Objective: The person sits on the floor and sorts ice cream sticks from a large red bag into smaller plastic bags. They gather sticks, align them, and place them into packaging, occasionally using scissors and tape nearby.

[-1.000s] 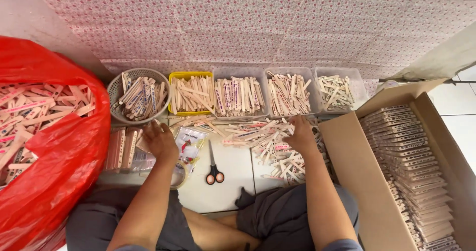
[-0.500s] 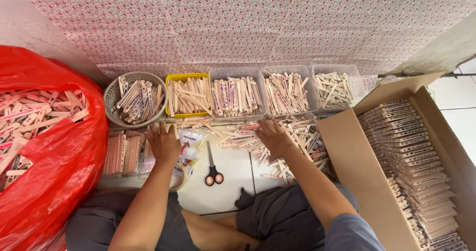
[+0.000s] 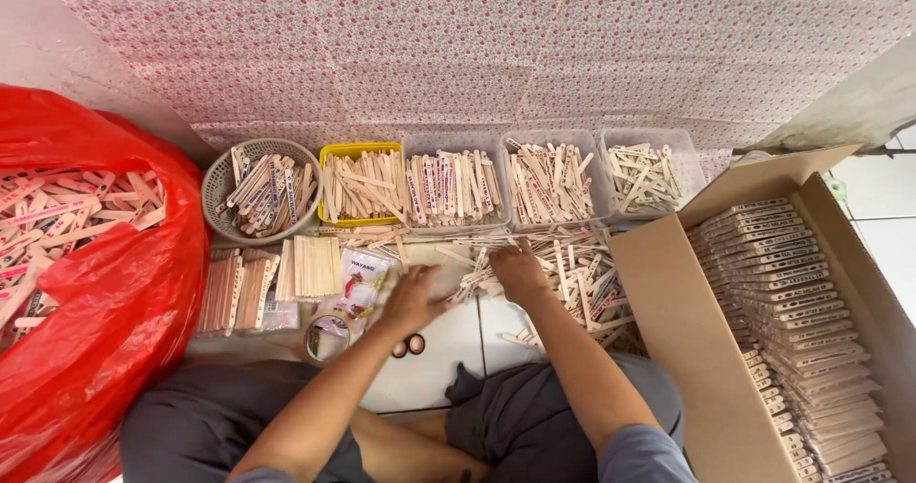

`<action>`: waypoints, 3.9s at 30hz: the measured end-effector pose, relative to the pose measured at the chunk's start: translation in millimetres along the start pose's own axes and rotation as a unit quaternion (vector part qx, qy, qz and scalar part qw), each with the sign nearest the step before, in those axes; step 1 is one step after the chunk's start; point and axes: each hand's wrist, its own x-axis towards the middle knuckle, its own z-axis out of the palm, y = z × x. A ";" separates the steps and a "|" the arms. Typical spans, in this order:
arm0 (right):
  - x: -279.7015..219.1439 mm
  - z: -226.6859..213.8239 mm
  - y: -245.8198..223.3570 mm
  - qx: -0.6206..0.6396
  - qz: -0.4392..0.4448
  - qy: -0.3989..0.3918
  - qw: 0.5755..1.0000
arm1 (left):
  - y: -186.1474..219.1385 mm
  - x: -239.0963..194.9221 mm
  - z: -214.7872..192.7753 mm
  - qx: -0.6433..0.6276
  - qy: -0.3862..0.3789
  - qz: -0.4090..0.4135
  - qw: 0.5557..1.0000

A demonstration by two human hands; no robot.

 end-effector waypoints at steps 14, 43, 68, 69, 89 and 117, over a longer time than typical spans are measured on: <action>-46.8 -42.0 87.4 0.370 0.092 0.011 0.924 | 7.4 68.4 157.2 0.085 0.073 -0.027 0.993; -40.0 -78.0 42.0 0.820 0.246 0.156 0.492 | 153.9 68.6 3.7 -0.435 -0.065 0.074 0.895; -36.8 -99.6 55.2 0.837 0.063 0.300 0.454 | 122.8 53.4 28.8 -0.389 0.057 0.012 0.919; -33.7 -90.7 59.4 0.818 0.083 0.347 0.451 | 122.9 53.8 27.0 -0.375 0.048 0.015 0.926; -68.9 -69.6 104.9 0.591 0.284 0.038 0.754 | 108.2 53.2 9.1 -0.483 0.061 0.014 0.873; -21.5 -32.6 -49.7 0.115 0.148 -0.083 0.979 | 47.0 27.6 -120.1 -0.573 0.398 -0.008 0.717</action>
